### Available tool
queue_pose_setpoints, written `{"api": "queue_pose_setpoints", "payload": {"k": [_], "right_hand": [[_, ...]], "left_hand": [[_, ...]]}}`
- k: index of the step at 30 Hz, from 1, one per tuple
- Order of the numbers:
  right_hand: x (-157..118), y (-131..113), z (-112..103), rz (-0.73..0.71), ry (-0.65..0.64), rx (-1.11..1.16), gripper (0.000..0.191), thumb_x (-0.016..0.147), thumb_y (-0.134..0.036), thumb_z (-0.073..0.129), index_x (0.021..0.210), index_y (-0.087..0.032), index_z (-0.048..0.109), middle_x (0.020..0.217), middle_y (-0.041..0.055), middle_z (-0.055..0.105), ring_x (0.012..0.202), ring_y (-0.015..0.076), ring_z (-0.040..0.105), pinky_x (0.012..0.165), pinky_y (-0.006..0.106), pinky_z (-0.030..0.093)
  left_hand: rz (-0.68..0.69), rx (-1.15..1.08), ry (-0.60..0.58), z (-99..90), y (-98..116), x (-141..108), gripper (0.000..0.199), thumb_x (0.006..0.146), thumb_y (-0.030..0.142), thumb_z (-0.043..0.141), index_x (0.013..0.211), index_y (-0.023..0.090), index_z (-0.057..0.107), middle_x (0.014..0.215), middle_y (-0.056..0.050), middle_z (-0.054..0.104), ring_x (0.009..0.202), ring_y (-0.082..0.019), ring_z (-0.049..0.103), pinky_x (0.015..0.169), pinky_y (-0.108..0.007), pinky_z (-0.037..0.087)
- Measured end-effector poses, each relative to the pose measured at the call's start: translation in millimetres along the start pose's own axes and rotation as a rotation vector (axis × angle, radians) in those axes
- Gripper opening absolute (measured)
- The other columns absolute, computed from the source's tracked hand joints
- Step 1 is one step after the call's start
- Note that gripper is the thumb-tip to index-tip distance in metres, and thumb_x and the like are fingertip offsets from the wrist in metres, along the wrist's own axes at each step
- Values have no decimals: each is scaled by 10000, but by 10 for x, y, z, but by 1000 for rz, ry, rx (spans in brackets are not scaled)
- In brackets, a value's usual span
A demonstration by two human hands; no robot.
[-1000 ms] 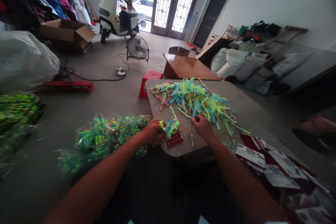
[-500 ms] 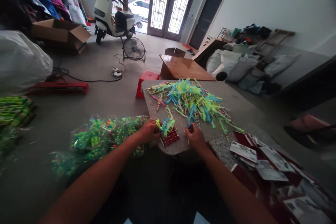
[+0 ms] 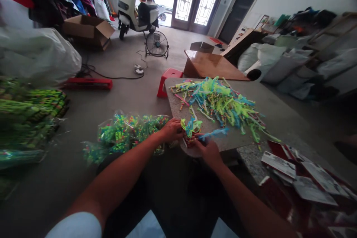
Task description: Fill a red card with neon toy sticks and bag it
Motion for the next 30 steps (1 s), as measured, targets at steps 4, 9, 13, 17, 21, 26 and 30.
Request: {"api": "queue_pose_setpoints", "payload": {"k": [4, 9, 13, 17, 21, 26, 30], "right_hand": [[-10, -70, 107, -84, -11, -188, 323, 900, -450, 629, 1099, -215, 726, 1053, 98, 784, 1011, 281, 725, 960, 419, 537], [-50, -79, 182, -193, -11, -434, 292, 965, -386, 567, 1137, -209, 723, 1111, 133, 766, 1067, 291, 707, 989, 413, 515], [-92, -85, 235, -239, 34, -516, 325, 989, -381, 538, 1198, -196, 705, 1120, 152, 754, 1007, 288, 715, 946, 407, 530], [-120, -97, 277, -215, 91, -593, 291, 995, -373, 534, 1137, -185, 703, 1061, 156, 755, 949, 292, 715, 874, 393, 530], [-98, -122, 302, -153, 96, -711, 210, 989, -355, 572, 1042, -184, 681, 918, 138, 742, 852, 272, 709, 776, 339, 497], [-67, -187, 363, -182, 70, -756, 216, 1016, -390, 561, 1020, -192, 648, 852, 113, 724, 806, 257, 708, 725, 306, 457], [-96, -202, 419, -169, 68, -808, 249, 1033, -388, 532, 985, -178, 658, 858, 137, 722, 826, 270, 714, 741, 312, 453]], "left_hand": [[21, -9, 13, -17, 28, 11, 85, 836, 224, 692, 905, 204, 737, 1005, -74, 761, 1052, -249, 681, 1027, -401, 482], [42, -4, 18, -14, 30, 12, 58, 835, 210, 679, 874, 195, 719, 990, -72, 763, 1035, -244, 687, 1010, -389, 485], [30, -4, 28, -7, 11, 11, 77, 843, 239, 702, 900, 197, 732, 1043, -74, 775, 1064, -244, 693, 1016, -382, 479], [32, -20, 9, 9, -2, 13, 79, 871, 262, 687, 904, 217, 744, 1062, -64, 778, 1090, -235, 693, 1040, -383, 480], [14, -25, 24, 11, -22, 12, 125, 844, 251, 701, 954, 216, 751, 1094, -71, 779, 1124, -254, 688, 1086, -417, 484], [6, -31, 17, 0, -12, 5, 98, 859, 266, 696, 922, 211, 747, 1056, -70, 776, 1109, -248, 692, 1097, -405, 486], [31, -45, 23, -12, 1, 4, 127, 864, 248, 686, 966, 213, 753, 1071, -70, 780, 1133, -251, 690, 1115, -415, 480]]}}
Point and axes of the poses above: each hand's wrist, its own x-axis towards the middle knuckle, its own z-axis out of the palm, y = z × x, the point moved 4 cm from there along x, towards the middle knuckle
